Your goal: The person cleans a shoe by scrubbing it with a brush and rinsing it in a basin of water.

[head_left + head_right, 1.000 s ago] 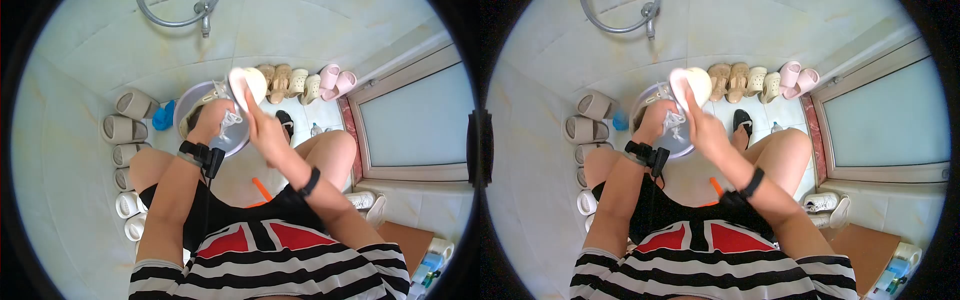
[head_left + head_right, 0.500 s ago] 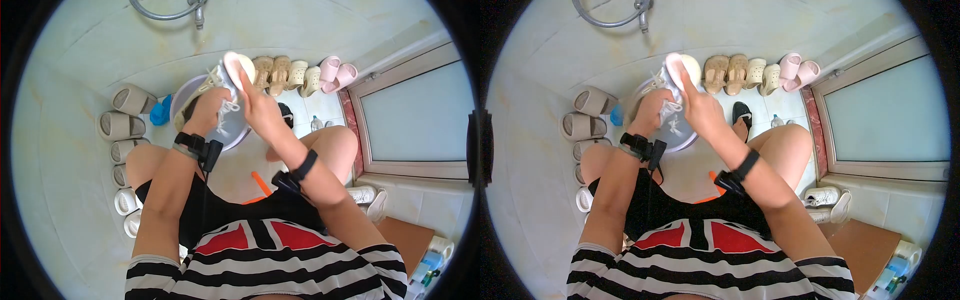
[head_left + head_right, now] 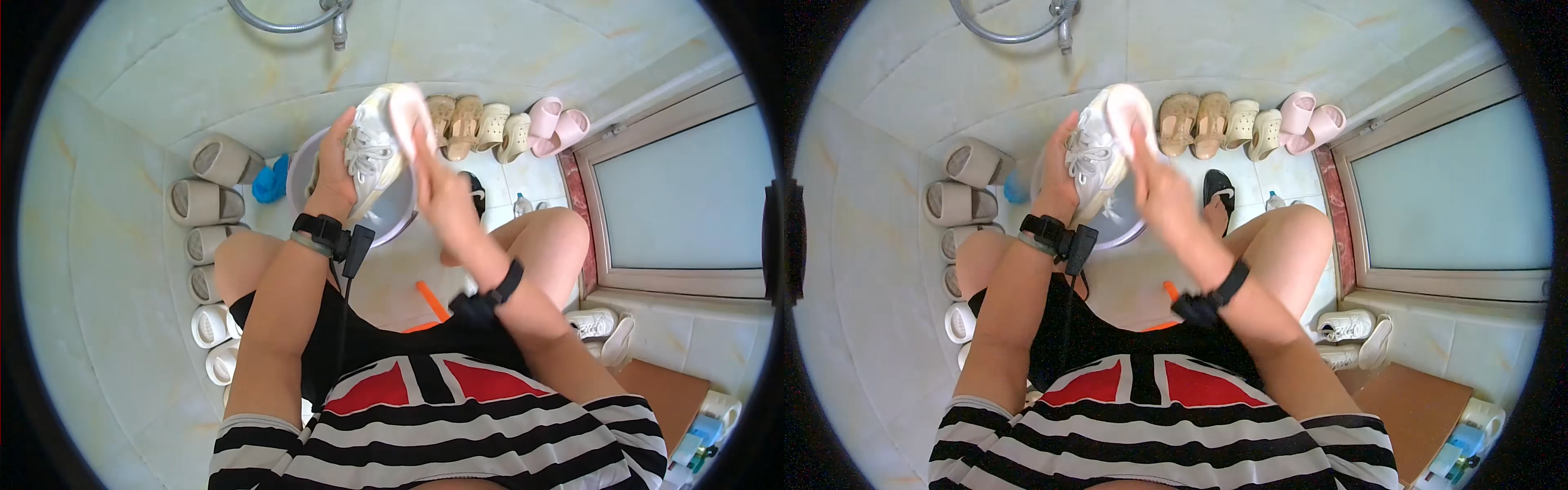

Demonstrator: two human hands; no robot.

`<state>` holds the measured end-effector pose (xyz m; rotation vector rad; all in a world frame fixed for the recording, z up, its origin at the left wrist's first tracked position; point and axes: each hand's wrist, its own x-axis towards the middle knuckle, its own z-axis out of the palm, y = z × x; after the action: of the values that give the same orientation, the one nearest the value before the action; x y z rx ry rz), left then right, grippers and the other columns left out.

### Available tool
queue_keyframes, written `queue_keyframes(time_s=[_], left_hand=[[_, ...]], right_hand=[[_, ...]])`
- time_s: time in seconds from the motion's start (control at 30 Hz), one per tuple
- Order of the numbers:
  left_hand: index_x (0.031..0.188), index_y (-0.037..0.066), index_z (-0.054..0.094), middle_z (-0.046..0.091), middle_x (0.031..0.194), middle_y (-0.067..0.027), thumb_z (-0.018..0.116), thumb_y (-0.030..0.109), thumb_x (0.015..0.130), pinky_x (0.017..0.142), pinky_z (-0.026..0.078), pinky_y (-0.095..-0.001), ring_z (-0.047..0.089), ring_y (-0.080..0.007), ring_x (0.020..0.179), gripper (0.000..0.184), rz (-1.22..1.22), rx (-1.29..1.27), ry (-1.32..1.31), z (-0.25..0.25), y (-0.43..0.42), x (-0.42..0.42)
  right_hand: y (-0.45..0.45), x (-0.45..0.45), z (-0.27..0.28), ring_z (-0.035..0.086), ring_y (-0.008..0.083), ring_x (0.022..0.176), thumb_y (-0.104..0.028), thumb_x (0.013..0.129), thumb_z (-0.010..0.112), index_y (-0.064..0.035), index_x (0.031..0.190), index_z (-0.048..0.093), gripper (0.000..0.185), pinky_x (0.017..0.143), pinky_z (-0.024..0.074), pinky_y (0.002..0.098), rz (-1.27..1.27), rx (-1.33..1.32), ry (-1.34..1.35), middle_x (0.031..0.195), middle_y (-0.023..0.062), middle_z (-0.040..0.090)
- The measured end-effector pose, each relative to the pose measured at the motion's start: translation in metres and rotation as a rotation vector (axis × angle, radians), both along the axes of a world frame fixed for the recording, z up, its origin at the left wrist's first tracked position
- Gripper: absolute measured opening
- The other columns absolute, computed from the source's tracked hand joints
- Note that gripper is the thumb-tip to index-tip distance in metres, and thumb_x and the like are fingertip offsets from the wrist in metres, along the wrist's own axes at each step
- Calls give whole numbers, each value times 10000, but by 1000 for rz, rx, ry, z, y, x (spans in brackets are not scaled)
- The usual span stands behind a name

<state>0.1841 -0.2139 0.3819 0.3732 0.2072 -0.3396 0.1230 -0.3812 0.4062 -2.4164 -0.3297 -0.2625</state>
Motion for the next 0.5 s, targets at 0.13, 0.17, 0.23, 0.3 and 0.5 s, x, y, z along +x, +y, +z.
queue_keyframes(time_s=[0.13, 0.17, 0.23, 0.3, 0.5], left_hand=[[1116, -6, 596, 660, 1045, -124, 561, 256, 888, 845, 532, -393, 652, -257, 913, 349, 129, -25, -19, -6, 8, 11], [1116, -6, 596, 660, 1045, -124, 561, 256, 888, 845, 532, -393, 652, -257, 913, 349, 126, -24, -6, -8, 8, 5], [1113, -5, 598, 662, 1035, -128, 543, 249, 899, 856, 523, -387, 650, -261, 912, 337, 93, 77, 67, 8, 5, -6], [1113, -7, 598, 662, 1033, -131, 535, 247, 902, 857, 520, -385, 649, -259, 911, 335, 58, 107, 60, 14, 2, -15], [1093, -5, 606, 666, 1026, -131, 515, 259, 913, 831, 528, -379, 654, -245, 890, 332, 109, 32, -31, -6, 13, 9]], right_hand=[[10, -30, -24, 618, 398, 717, -63, 899, 519, -120, 1428, 367, 554, 674, 495, 443, 99, 42, 21, 873, 264, 610], [9, -27, -20, 616, 396, 710, -68, 899, 519, -124, 1426, 373, 550, 666, 493, 443, 87, -49, 33, 875, 250, 618], [5, 21, 0, 606, 372, 654, -99, 910, 507, -125, 1395, 420, 494, 579, 475, 432, 26, -62, -159, 776, 235, 598], [-2, 41, 18, 593, 371, 595, -104, 912, 506, -116, 1387, 428, 481, 536, 465, 433, -16, -5, -203, 715, 226, 586], [-8, -46, -24, 596, 324, 556, -118, 902, 506, -114, 1408, 409, 516, 522, 482, 406, 247, -61, -129, 679, 190, 602]])
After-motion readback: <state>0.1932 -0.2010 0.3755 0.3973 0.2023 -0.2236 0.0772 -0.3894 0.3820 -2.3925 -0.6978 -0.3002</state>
